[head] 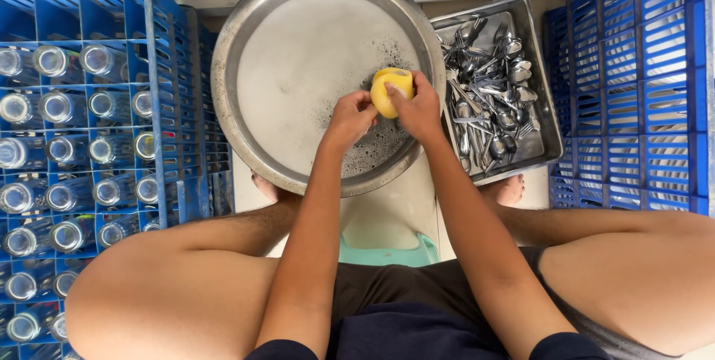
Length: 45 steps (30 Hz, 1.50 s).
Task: The person scrubs spoons and forks with a yellow sponge in a soapy metal basin, then places the cleaned items into a metal tray. The person also wipes the countertop with a dark cloth.
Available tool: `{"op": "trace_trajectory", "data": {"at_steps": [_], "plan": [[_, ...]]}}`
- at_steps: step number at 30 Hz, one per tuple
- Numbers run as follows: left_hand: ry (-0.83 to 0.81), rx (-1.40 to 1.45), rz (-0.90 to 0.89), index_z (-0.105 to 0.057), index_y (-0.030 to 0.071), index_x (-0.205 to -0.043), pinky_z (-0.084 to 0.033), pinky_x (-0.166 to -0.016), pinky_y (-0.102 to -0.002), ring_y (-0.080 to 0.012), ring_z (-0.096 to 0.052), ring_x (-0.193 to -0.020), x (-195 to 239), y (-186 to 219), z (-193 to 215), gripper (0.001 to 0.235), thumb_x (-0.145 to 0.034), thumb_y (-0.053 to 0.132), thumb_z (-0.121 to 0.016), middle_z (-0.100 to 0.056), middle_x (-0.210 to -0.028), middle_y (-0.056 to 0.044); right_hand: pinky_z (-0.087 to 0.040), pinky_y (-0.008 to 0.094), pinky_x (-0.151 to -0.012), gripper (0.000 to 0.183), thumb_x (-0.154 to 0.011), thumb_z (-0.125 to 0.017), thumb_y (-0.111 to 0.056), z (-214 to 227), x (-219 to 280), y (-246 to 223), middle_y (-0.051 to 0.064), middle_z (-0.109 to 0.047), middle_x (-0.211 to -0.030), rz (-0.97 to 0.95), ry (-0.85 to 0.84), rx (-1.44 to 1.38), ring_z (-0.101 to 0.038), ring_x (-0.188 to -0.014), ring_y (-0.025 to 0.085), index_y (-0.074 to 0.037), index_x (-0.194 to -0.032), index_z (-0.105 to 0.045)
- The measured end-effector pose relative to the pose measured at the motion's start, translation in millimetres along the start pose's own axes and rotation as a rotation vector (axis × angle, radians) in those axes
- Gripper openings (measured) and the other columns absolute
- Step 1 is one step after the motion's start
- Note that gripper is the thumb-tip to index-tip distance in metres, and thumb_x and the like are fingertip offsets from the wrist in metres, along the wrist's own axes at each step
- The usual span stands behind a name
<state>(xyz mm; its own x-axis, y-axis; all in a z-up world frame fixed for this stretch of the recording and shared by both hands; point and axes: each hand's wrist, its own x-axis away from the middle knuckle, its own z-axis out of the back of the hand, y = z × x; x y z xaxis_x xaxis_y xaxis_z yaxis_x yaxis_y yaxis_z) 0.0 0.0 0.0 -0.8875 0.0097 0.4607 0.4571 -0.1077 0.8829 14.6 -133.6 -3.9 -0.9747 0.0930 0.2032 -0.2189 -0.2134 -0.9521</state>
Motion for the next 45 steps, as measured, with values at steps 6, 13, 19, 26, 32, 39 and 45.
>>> {"op": "trace_trajectory", "data": {"at_steps": [6,13,19,26,32,39,45], "plan": [[-0.11,0.026,0.082,-0.059,-0.001,-0.091,-0.039,-0.041,-0.019,-0.0104,-0.049,-0.053,18,19,9,0.02,-0.08,0.011,-0.049,-0.058,-0.066,-0.007,-0.044,0.034,-0.056,0.039,-0.08,-0.056,-0.049,2,0,-8,0.006,-0.05,-0.062,0.212,0.234,0.615,-0.054,-0.058,0.023,-0.011,-0.075,-0.061],[0.015,-0.006,0.094,-0.062,0.007,-0.087,-0.039,-0.046,-0.019,-0.0084,-0.05,-0.053,-1,-8,-5,0.017,-0.081,0.017,-0.05,-0.062,-0.065,-0.001,-0.036,0.041,-0.09,0.056,-0.088,-0.032,-0.044,-30,36,-67,0.019,-0.055,-0.105,-0.39,0.123,-0.121,-0.049,-0.105,0.027,0.006,-0.11,-0.047],[-0.088,0.05,0.165,-0.059,0.005,-0.091,-0.051,-0.049,-0.022,-0.0116,-0.06,-0.059,-4,-8,-2,0.016,-0.08,0.017,-0.057,-0.064,-0.075,-0.007,-0.048,0.035,-0.064,0.03,-0.077,-0.055,-0.014,-24,17,-34,0.011,-0.057,-0.084,-0.288,0.085,-0.148,-0.057,-0.072,0.021,-0.001,-0.105,-0.052],[-0.274,0.074,0.202,-0.051,-0.005,-0.097,-0.05,-0.055,-0.021,-0.0115,-0.057,-0.064,28,29,15,0.025,-0.084,0.015,-0.046,-0.06,-0.079,-0.008,-0.044,0.034,-0.065,0.031,-0.077,-0.058,-0.039,-10,-2,-24,0.009,-0.059,-0.075,-0.118,0.258,0.152,-0.059,-0.075,0.023,-0.01,-0.086,-0.056],[-0.167,-0.013,0.001,-0.057,0.0,-0.086,-0.043,-0.043,-0.019,-0.0095,-0.053,-0.046,17,15,2,0.014,-0.084,0.01,-0.048,-0.061,-0.066,-0.008,-0.046,0.036,-0.066,0.05,-0.084,-0.043,-0.047,-17,18,-33,0.012,-0.061,-0.081,-0.247,0.215,0.032,-0.058,-0.074,0.02,-0.001,-0.095,-0.058],[-0.124,0.108,0.121,-0.044,0.001,-0.099,-0.047,-0.056,-0.027,-0.0166,-0.058,-0.067,15,17,12,0.032,-0.077,0.023,-0.049,-0.06,-0.08,-0.013,-0.042,0.035,-0.072,0.038,-0.083,-0.047,-0.032,-12,24,-37,0.01,-0.054,-0.086,-0.273,0.034,-0.134,-0.053,-0.08,0.019,0.002,-0.099,-0.053],[-0.096,0.354,0.105,-0.049,0.006,-0.112,-0.039,-0.083,-0.035,-0.0251,-0.047,-0.098,23,28,7,0.051,-0.078,0.044,-0.044,-0.05,-0.107,-0.011,-0.045,0.033,-0.069,0.043,-0.085,-0.047,-0.046,-9,35,-49,0.008,-0.058,-0.074,-0.213,-0.238,0.045,-0.056,-0.068,0.019,-0.005,-0.091,-0.057]]}}
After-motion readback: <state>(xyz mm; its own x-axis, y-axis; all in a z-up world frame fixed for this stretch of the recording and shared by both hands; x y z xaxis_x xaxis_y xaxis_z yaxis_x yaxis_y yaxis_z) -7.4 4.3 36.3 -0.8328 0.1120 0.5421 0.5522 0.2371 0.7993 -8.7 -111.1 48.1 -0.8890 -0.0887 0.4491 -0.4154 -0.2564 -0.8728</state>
